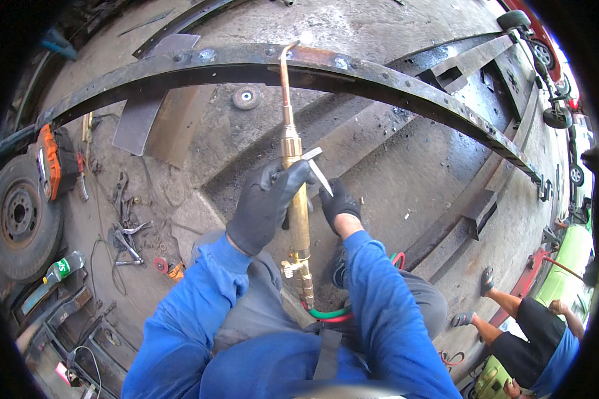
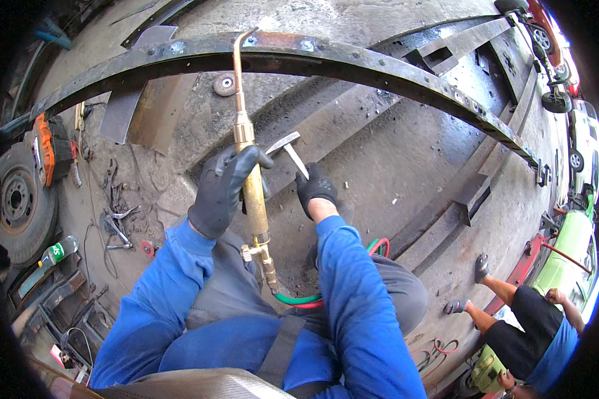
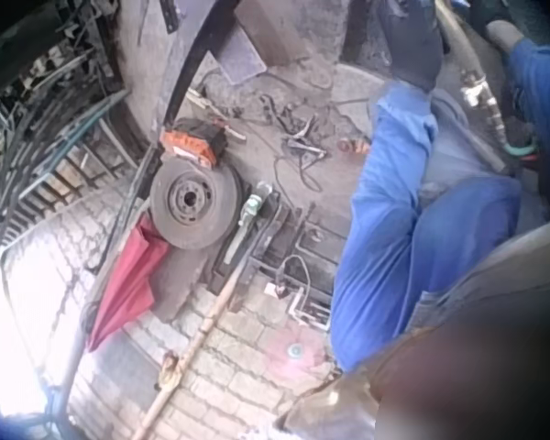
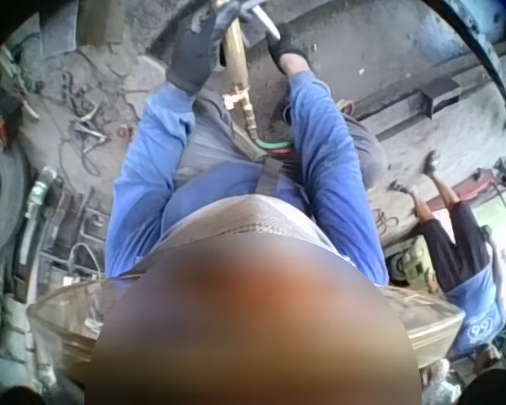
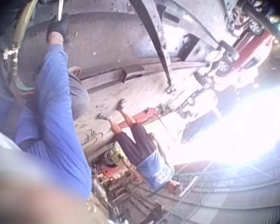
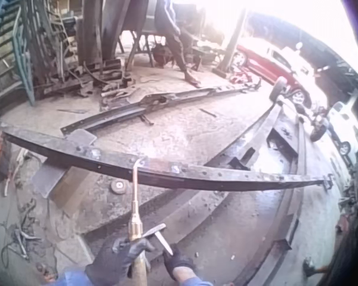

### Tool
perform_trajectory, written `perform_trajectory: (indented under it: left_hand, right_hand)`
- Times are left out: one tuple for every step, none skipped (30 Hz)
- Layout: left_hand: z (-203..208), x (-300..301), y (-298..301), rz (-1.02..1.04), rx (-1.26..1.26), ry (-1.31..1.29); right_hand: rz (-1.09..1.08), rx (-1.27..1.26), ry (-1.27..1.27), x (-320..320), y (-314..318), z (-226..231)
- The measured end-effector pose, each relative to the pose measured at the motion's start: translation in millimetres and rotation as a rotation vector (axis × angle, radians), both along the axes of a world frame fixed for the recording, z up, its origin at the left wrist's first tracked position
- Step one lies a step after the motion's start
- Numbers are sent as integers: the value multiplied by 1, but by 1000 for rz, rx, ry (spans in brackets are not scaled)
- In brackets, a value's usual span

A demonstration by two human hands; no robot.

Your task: The person prepares and uses a welding torch to heat and weld a curved metal frame. They connect hoses to gas cylinders, ignite the torch, and apply heat along the frame while occasionally tapping it with a hammer.

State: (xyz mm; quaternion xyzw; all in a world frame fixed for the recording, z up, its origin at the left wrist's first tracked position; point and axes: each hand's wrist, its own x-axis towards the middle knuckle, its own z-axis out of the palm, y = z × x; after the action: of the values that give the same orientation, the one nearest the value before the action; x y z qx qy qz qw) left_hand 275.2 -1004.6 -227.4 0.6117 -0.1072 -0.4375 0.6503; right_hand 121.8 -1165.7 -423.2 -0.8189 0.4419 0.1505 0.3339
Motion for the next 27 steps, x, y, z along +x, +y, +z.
perform_trajectory:
  left_hand:
    - [1,0,-4,-9,-13,-30]
    - [1,0,-10,-26,3,-53]
    - [3,2,-12,-84,37,13]
    - [4,3,-16,-85,31,-22]
    - [5,3,-21,-85,24,-57]
    - [7,3,-26,-86,15,-96]
    - [9,4,-29,-96,54,-65]
    - [11,4,-31,-108,94,-34]
    - [14,4,-32,-114,140,-5]
    - [16,3,-34,-101,146,-26]
    - [18,2,-35,-80,155,-52]
    - [20,0,-36,-59,163,-82]
    - [21,-1,-35,-36,133,-100]
    - [22,-3,-36,-36,118,-108]
    - [23,-4,-36,-34,107,-117]
    - [23,-5,-36,-40,105,-115]
    - [22,-7,-38,-37,130,-90]
    - [21,-8,-39,-28,147,-68]
    - [19,-9,-41,-12,161,-57]
    - [18,-10,-42,-4,142,-56]
    - [16,-12,-43,6,121,-63]
    - [15,-12,-43,15,100,-69]
    - [14,-12,-43,0,111,-50]
    - [13,-11,-42,-14,124,-32]
    - [13,-10,-41,-21,147,-13]
    - [12,-9,-41,-24,140,-33]
    - [12,-9,-40,-23,145,-50]
  right_hand:
    - [20,48,18,-2,-7,17]
    - [32,85,49,-2,-15,35]
    - [-92,102,0,-6,-16,56]
    - [-101,147,11,-14,-22,81]
    - [-105,164,11,-22,-23,107]
    - [-119,176,-11,-31,-24,132]
    - [-141,201,-56,-44,-23,156]
    - [-168,238,-124,-57,-21,176]
    - [-180,225,-177,-67,-18,193]
    - [-194,223,-239,-76,-15,205]
    - [-224,211,-248,-81,-13,212]
    - [-191,148,-250,-84,-12,216]
    - [-176,84,-194,-85,-10,217]
    - [-163,2,-133,-84,-10,217]
    - [-162,18,-216,-82,-10,215]
    - [-174,46,-204,-79,-10,213]
    - [-187,71,-193,-76,-11,212]
    - [-183,101,-204,-73,-12,211]
    - [-151,85,-191,-70,-13,212]
    - [-106,80,-194,-68,-14,212]
    - [-80,68,-202,-67,-15,213]
    - [-69,72,-178,-66,-15,214]
    - [-74,70,-160,-65,-15,215]
    - [-75,87,-150,-64,-14,214]
    - [-63,66,-134,-64,-14,214]
    - [-48,61,-124,-63,-14,213]
    - [-34,57,-114,-63,-13,212]
